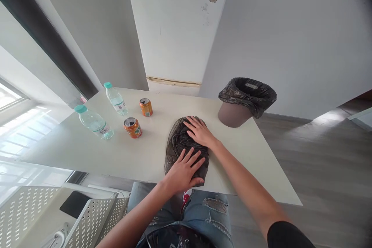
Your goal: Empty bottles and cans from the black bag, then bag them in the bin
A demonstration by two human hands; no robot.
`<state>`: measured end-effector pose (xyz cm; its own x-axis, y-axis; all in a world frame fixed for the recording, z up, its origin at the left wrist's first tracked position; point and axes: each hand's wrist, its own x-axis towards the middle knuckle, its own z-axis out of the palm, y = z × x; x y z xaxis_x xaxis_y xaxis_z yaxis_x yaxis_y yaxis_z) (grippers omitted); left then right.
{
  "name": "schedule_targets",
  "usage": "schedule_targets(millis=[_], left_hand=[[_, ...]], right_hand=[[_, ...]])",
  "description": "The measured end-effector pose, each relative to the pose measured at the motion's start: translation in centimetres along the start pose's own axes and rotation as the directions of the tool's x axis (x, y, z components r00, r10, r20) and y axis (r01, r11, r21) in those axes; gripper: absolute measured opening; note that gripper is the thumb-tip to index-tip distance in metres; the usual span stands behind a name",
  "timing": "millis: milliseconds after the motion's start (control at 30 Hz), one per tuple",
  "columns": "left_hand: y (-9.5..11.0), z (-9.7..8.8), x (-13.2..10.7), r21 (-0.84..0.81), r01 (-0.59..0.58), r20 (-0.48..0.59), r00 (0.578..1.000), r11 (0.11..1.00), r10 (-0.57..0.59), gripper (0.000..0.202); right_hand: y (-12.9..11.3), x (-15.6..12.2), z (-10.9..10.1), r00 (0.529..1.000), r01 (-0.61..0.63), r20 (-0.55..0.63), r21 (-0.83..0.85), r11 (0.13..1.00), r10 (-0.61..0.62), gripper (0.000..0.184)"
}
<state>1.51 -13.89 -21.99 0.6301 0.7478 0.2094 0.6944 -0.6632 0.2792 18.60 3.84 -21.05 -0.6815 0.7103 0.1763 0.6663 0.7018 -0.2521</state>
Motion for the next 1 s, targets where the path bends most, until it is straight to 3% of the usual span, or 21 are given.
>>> schedule_targets(millis=[167, 267, 367, 467, 533, 600, 667, 733, 800, 900, 1000], left_hand=[[-0.1, 2.9, -0.7, 0.058, 0.003, 0.034, 0.999, 0.998, -0.005, 0.072], [0.0, 2.6, -0.7, 0.083, -0.001, 0.045, 0.999, 0.997, -0.002, 0.073], [0.6, 1.0, -0.4, 0.067, -0.012, 0.072, 0.997, 0.998, 0.008, 0.084], [1.6, -1.3, -0.7, 0.031, -0.005, 0.04, 0.999, 1.0, 0.004, 0.099], [2.0, -2.7, -1.6, -0.001, -0.009, 0.039, 0.999, 1.0, 0.009, 0.105], [1.9, -3.4, -3.0, -0.021, -0.01, 0.09, 0.996, 1.0, 0.012, 0.116], [1.2, -3.5, -4.6, 0.002, 0.02, 0.154, 0.988, 1.0, -0.02, 0.127], [0.1, -3.0, -6.2, 0.053, 0.067, 0.191, 0.979, 0.996, -0.076, 0.128], [-1.0, -2.3, -7.6, 0.098, 0.103, 0.174, 0.978, 0.99, -0.119, 0.116], [-2.0, -1.4, -9.0, 0.111, 0.097, 0.084, 0.991, 0.989, -0.106, 0.096], [-1.6, -1.1, -9.6, -0.005, 0.039, -0.031, 0.999, 0.999, -0.039, 0.077]], right_hand=[[2.1, 0.7, 3.0, 0.994, -0.043, 0.101, -0.021, 0.999, 0.045, 0.059], [2.4, 0.7, 3.4, 0.993, -0.041, 0.108, -0.014, 0.999, 0.042, 0.058], [2.0, 0.5, 2.8, 0.995, -0.042, 0.093, 0.039, 0.998, 0.038, 0.058], [1.2, 0.2, 1.3, 0.994, -0.043, -0.093, 0.099, 0.994, 0.053, 0.054], [0.8, -0.2, -0.2, 0.958, -0.071, -0.266, 0.125, 0.99, 0.103, 0.048], [0.8, -0.8, -2.2, 0.939, -0.085, -0.316, 0.173, 0.981, 0.137, 0.042], [1.0, -1.9, -4.2, 0.975, -0.063, -0.191, 0.247, 0.967, 0.113, 0.036], [1.2, -3.8, -5.7, 1.0, -0.03, 0.017, 0.321, 0.947, 0.025, 0.033], [0.8, -6.6, -6.3, 0.978, 0.001, 0.193, 0.375, 0.927, -0.079, 0.062], [-0.9, -11.7, -5.1, 0.926, 0.039, 0.332, 0.386, 0.922, -0.178, 0.104], [-3.3, -16.6, -2.7, 0.939, 0.028, 0.315, 0.33, 0.943, -0.139, 0.1]])
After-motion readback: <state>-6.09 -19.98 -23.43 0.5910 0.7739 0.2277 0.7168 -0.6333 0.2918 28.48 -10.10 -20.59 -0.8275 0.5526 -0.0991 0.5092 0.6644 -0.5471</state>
